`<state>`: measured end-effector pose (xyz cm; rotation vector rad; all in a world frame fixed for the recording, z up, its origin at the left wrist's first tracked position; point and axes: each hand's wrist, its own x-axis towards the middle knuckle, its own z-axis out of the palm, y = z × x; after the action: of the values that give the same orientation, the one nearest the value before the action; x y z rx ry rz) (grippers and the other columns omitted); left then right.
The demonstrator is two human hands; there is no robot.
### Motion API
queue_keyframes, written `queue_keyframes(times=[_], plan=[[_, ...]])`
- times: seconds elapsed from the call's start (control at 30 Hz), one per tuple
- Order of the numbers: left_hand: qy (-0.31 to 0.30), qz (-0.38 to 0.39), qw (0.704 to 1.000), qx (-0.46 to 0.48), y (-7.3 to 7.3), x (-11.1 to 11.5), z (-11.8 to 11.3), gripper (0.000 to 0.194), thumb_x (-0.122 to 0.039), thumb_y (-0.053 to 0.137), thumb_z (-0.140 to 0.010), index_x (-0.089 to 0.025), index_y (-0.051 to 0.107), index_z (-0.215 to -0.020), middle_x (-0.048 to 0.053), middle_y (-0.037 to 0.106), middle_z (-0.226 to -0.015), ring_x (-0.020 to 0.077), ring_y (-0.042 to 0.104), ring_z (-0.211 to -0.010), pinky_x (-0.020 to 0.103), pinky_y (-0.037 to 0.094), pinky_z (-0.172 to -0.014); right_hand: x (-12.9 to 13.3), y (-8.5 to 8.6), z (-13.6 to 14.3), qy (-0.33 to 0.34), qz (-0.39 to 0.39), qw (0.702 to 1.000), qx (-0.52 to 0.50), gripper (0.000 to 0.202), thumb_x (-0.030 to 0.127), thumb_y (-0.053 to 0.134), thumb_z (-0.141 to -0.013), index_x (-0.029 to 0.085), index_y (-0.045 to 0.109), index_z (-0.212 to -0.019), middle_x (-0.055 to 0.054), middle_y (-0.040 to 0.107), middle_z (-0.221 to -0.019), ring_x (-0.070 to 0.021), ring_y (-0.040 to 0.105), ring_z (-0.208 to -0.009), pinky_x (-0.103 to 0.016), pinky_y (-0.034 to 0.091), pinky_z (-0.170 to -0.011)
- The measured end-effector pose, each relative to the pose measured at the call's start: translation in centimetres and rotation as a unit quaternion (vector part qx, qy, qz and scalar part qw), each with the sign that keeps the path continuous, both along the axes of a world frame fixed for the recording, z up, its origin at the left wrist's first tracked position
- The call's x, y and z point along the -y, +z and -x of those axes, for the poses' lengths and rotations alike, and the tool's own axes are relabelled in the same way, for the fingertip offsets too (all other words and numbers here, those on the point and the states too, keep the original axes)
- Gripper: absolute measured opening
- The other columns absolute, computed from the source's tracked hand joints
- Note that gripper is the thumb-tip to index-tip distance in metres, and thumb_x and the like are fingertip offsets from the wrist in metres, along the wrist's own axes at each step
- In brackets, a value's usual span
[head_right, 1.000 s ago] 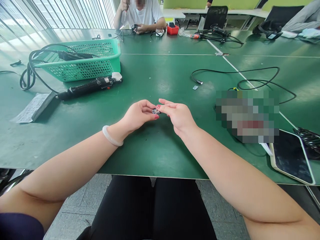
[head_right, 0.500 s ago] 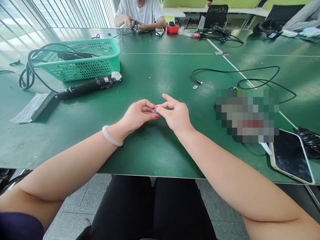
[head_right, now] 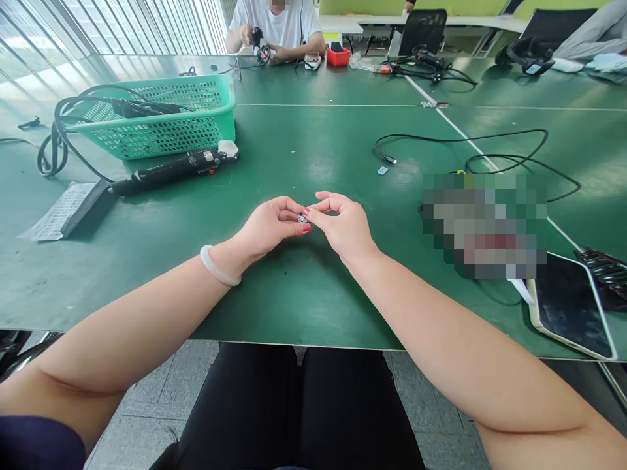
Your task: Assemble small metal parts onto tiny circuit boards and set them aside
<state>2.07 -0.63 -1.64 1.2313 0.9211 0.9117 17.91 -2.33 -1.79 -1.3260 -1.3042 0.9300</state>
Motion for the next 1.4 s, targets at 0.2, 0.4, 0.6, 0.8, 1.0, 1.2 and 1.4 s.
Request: queue_keyframes(times=[0.2, 0.4, 0.6, 0.8, 1.0, 1.2, 1.4], plan=[[-0.003, 0.011, 1.000, 0.021, 0.12, 0.00, -0.01, 0.031, -0.007, 0.082, -0.063, -0.013, 0.057, -0.081, 0.000, 0.071, -0.072, 0.0102, 0.068, -0.070, 0.034, 0.054, -0.083, -0.16, 0.38, -0.10, 0.002, 0.023, 0.998, -0.057, 0.013, 0.034, 0.077, -0.070, 0.022, 0.074, -0.070, -0.007, 0.069, -0.114, -0.0264, 0.059, -0.118, -0.046, 0.042, -0.105], [0.012, 0.018, 1.000, 0.015, 0.14, -0.03, -0.01, 0.030, -0.004, 0.080, -0.065, -0.013, 0.057, -0.082, 0.001, 0.071, -0.074, 0.0106, 0.068, -0.070, 0.036, 0.054, -0.085, -0.39, 0.36, -0.57, 0.011, 0.018, 0.998, -0.056, 0.016, 0.033, 0.079, -0.069, 0.021, 0.076, -0.080, -0.007, 0.072, -0.109, -0.0251, 0.061, -0.115, -0.044, 0.045, -0.103], [0.008, 0.008, 1.000, 0.010, 0.04, -0.06, -0.01, 0.031, -0.006, 0.082, -0.064, -0.013, 0.057, -0.083, 0.001, 0.071, -0.075, 0.0111, 0.068, -0.073, 0.036, 0.053, -0.086, -0.35, 0.21, -0.21, 0.019, 0.032, 0.998, -0.052, 0.013, 0.028, 0.077, -0.067, 0.021, 0.075, -0.078, -0.006, 0.073, -0.106, -0.0233, 0.065, -0.106, -0.043, 0.049, -0.098], [0.009, 0.002, 1.000, -0.001, 0.08, -0.02, -0.05, 0.031, -0.006, 0.081, -0.064, -0.013, 0.057, -0.082, 0.000, 0.070, -0.074, 0.0103, 0.067, -0.072, 0.034, 0.053, -0.085, -0.23, 0.20, -0.14, 0.019, 0.035, 0.998, -0.053, 0.010, 0.025, 0.074, -0.068, 0.021, 0.074, -0.077, -0.005, 0.073, -0.102, -0.0207, 0.066, -0.099, -0.040, 0.051, -0.093], [0.007, -0.006, 1.000, -0.006, 0.08, 0.05, 0.00, 0.030, -0.007, 0.081, -0.064, -0.013, 0.058, -0.082, 0.000, 0.069, -0.073, 0.0106, 0.067, -0.072, 0.036, 0.052, -0.087, -0.12, 0.13, -0.07, 0.020, 0.049, 0.998, -0.029, 0.016, 0.027, 0.074, -0.069, 0.022, 0.074, -0.084, -0.003, 0.072, -0.086, -0.0197, 0.066, -0.088, -0.041, 0.050, -0.089], [0.004, -0.003, 1.000, 0.001, 0.08, 0.06, 0.02, 0.031, -0.008, 0.082, -0.064, -0.013, 0.058, -0.082, 0.000, 0.070, -0.074, 0.0108, 0.067, -0.073, 0.037, 0.052, -0.088, -0.09, 0.23, 0.08, 0.027, 0.045, 0.998, -0.028, 0.015, 0.027, 0.073, -0.069, 0.022, 0.074, -0.083, -0.002, 0.071, -0.082, -0.0181, 0.065, -0.084, -0.039, 0.050, -0.088], [0.004, -0.005, 1.000, 0.008, -0.04, -0.08, 0.01, 0.032, -0.008, 0.083, -0.063, -0.013, 0.058, -0.082, 0.000, 0.070, -0.072, 0.0105, 0.067, -0.071, 0.037, 0.052, -0.087, -0.05, 0.28, -0.06, 0.033, 0.037, 0.998, -0.036, 0.016, 0.029, 0.074, -0.069, 0.021, 0.074, -0.082, -0.003, 0.073, -0.084, -0.0184, 0.066, -0.086, -0.039, 0.051, -0.088]])
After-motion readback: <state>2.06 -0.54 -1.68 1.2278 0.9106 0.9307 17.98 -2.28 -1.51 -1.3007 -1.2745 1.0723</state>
